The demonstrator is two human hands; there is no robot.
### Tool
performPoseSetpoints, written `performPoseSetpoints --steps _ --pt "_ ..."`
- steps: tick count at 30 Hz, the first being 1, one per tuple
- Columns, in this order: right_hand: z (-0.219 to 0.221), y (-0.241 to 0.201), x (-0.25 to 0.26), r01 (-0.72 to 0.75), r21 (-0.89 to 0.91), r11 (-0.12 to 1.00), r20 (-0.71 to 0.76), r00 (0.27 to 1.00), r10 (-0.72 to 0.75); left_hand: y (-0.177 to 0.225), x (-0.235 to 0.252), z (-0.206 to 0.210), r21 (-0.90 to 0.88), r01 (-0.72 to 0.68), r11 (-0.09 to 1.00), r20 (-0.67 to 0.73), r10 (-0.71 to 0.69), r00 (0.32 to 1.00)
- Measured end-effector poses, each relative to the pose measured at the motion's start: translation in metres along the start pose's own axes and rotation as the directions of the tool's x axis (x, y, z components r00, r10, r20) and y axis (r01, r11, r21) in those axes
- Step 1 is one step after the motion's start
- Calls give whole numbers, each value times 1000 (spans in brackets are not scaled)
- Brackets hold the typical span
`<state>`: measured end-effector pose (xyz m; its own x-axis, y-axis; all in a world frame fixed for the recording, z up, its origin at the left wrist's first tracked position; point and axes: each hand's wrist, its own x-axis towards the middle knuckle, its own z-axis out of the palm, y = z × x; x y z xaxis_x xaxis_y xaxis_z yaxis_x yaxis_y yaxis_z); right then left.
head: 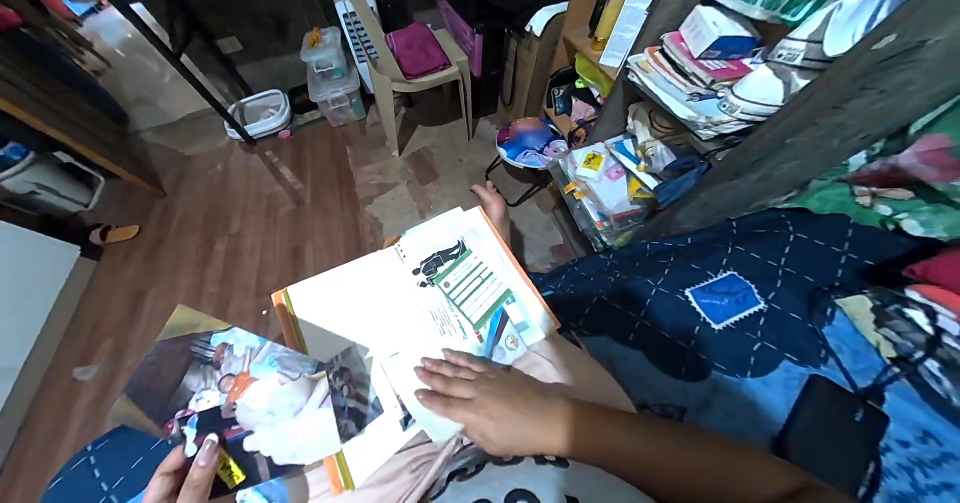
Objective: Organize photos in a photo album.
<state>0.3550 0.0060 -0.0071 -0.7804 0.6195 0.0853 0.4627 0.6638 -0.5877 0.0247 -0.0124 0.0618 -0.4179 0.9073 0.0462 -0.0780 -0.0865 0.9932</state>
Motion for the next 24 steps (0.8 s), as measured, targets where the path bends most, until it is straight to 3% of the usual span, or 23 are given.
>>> performPoseSetpoints --steps 2,3,4,6,7,9,11,13,15,17,20,24 --pt "-7 -3 -4 114 94 989 -223 971 -91 0 0 -2 2 -7 1000 11 7 1000" --pt "-10 -2 -5 146 45 988 -404 907 -115 1 0 -4 5 -11 1000 16 11 1000" --pt "-16 2 -5 127 -36 991 -555 822 -125 2 0 -5 4 -17 1000 17 17 1000" --pt "-35 22 -4 -42 -153 987 -702 708 -78 3 -1 -8 -4 -30 1000 21 30 999" --pt "-41 37 -5 -148 -167 975 -722 692 -18 3 -1 -8 -6 -32 999 18 32 999" --pt "-42 68 -8 -335 -85 938 -638 742 207 2 -1 -6 -1 -24 1000 5 24 1000" --pt "-40 85 -11 -509 3 860 -352 805 478 2 -1 0 3 -7 1000 4 7 1000" --pt "-31 90 -10 -585 6 811 -175 798 577 2 -2 3 3 7 1000 -1 -7 1000" --pt "-20 91 -12 -591 -3 806 -205 790 578 1 -3 3 8 14 1000 -7 -14 1000" --pt "-13 94 -13 -568 31 822 -330 771 545 0 -5 3 11 24 1000 -15 -24 1000" --pt "-8 102 -13 -577 121 808 -471 683 558 1 -3 3 4 27 1000 -11 -27 1000" --pt "-9 109 -17 -641 279 715 -464 562 685 -1 -2 2 -7 25 1000 -1 -25 1000"
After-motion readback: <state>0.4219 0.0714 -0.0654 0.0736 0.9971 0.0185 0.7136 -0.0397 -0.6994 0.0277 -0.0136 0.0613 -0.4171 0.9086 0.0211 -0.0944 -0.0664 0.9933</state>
